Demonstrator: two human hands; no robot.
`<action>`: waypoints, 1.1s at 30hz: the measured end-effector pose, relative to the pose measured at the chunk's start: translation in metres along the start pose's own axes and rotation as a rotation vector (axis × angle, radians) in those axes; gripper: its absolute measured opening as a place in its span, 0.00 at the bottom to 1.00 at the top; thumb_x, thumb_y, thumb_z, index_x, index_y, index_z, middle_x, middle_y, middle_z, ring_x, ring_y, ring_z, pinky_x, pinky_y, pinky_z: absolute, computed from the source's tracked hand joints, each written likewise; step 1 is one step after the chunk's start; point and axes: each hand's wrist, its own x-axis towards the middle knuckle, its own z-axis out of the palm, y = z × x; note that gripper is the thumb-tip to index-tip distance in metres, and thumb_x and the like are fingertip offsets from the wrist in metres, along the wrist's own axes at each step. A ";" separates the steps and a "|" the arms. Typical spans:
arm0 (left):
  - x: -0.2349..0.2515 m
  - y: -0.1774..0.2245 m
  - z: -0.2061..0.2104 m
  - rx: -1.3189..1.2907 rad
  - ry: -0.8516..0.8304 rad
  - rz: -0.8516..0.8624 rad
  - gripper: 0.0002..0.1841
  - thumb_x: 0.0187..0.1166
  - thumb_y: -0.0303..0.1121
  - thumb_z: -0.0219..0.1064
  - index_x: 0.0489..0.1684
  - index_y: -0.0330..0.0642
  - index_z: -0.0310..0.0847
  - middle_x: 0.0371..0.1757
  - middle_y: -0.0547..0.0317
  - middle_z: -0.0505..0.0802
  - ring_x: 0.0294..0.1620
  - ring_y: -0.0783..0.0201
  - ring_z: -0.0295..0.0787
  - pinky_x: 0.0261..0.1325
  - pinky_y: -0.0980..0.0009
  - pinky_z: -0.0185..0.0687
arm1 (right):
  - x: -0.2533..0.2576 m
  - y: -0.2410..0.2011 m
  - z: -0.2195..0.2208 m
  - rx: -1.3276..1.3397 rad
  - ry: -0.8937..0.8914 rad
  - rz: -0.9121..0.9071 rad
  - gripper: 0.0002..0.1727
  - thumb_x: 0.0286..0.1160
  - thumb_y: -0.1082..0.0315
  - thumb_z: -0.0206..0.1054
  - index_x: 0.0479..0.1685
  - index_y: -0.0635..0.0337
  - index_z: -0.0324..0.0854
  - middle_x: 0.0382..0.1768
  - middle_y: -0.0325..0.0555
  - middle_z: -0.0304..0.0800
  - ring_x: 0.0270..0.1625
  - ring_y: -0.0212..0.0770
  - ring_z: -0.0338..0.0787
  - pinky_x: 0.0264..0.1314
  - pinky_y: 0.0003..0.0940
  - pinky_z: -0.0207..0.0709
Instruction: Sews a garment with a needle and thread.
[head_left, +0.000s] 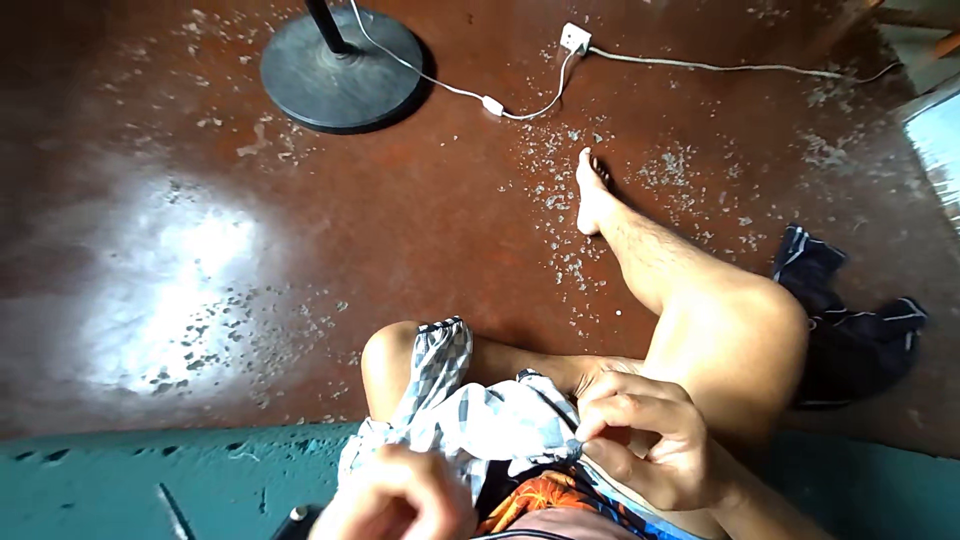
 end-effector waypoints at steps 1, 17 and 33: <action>0.003 -0.012 0.006 0.122 0.017 0.011 0.12 0.87 0.51 0.61 0.59 0.62 0.81 0.36 0.83 0.84 0.30 0.91 0.75 0.33 0.92 0.69 | -0.001 0.001 0.000 0.025 0.006 0.023 0.09 0.83 0.65 0.64 0.42 0.63 0.83 0.39 0.41 0.88 0.46 0.19 0.86 0.52 0.11 0.79; 0.018 -0.054 0.031 0.706 0.119 0.109 0.06 0.78 0.32 0.68 0.39 0.39 0.84 0.23 0.61 0.77 0.25 0.81 0.68 0.31 0.90 0.60 | -0.004 0.003 -0.004 0.105 -0.029 0.107 0.09 0.80 0.67 0.66 0.39 0.66 0.85 0.35 0.43 0.88 0.42 0.19 0.85 0.46 0.09 0.77; 0.018 -0.056 0.010 0.248 0.009 -0.158 0.08 0.85 0.39 0.65 0.40 0.46 0.85 0.29 0.79 0.84 0.31 0.92 0.75 0.37 0.93 0.71 | -0.006 0.005 0.008 0.317 -0.061 0.251 0.11 0.81 0.68 0.64 0.38 0.69 0.86 0.35 0.41 0.92 0.45 0.17 0.88 0.53 0.13 0.80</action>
